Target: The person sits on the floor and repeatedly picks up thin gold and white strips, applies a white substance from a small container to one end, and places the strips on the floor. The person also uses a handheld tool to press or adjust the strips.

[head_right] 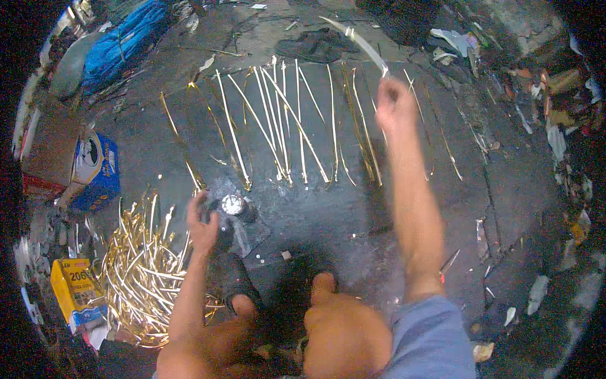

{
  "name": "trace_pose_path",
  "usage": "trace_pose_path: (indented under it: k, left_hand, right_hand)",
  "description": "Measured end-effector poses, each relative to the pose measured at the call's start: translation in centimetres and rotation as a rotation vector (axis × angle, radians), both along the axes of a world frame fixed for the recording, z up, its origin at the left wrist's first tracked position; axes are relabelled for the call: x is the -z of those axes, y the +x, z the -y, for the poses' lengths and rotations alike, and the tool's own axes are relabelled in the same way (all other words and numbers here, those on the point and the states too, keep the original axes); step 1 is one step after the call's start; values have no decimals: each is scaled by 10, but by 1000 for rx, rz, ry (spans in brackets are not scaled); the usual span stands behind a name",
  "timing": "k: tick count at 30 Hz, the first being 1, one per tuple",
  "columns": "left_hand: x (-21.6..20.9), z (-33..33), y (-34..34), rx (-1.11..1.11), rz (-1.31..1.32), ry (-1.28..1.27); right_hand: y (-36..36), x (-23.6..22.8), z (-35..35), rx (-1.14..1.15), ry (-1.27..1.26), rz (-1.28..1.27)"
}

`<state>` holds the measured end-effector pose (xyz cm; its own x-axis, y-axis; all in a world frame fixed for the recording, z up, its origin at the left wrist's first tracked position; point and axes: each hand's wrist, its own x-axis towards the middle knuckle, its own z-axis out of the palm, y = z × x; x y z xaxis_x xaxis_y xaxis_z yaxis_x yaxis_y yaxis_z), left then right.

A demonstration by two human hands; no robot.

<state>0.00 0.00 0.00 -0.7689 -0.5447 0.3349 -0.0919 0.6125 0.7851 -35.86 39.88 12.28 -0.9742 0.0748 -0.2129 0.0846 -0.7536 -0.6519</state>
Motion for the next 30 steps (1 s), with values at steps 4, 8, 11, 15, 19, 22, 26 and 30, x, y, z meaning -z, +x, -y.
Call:
trace_pose_path:
  k: [4, 8, 11, 15, 19, 22, 26, 30]
  left_hand:
    - [6, 0, -28, -132, 85, -124]
    - [13, 16, -28, -244, 399, -186]
    - [7, 14, -34, -170, 605, -38]
    - [23, 31, -23, -170, 583, -121]
    - [15, 31, -16, -95, 466, 205]
    - [-16, 2, -19, 26, 479, 648]
    - [-15, -5, -19, 97, 427, 928]
    - [-6, -13, -14, 115, 388, 1139]
  right_hand:
    - [79, 129, -19, 187, -121, 312]
    - [148, 177, 10, 83, 603, 439]
    - [167, 183, 4, 83, 619, 512]
    - [206, 166, 44, 24, 1273, 387]
    - [251, 114, 131, -578, 1374, -338]
    - [260, 95, 173, -616, 1370, -698]
    - [251, 116, 185, -561, 1255, -604]
    - [247, 88, 185, -437, 906, -348]
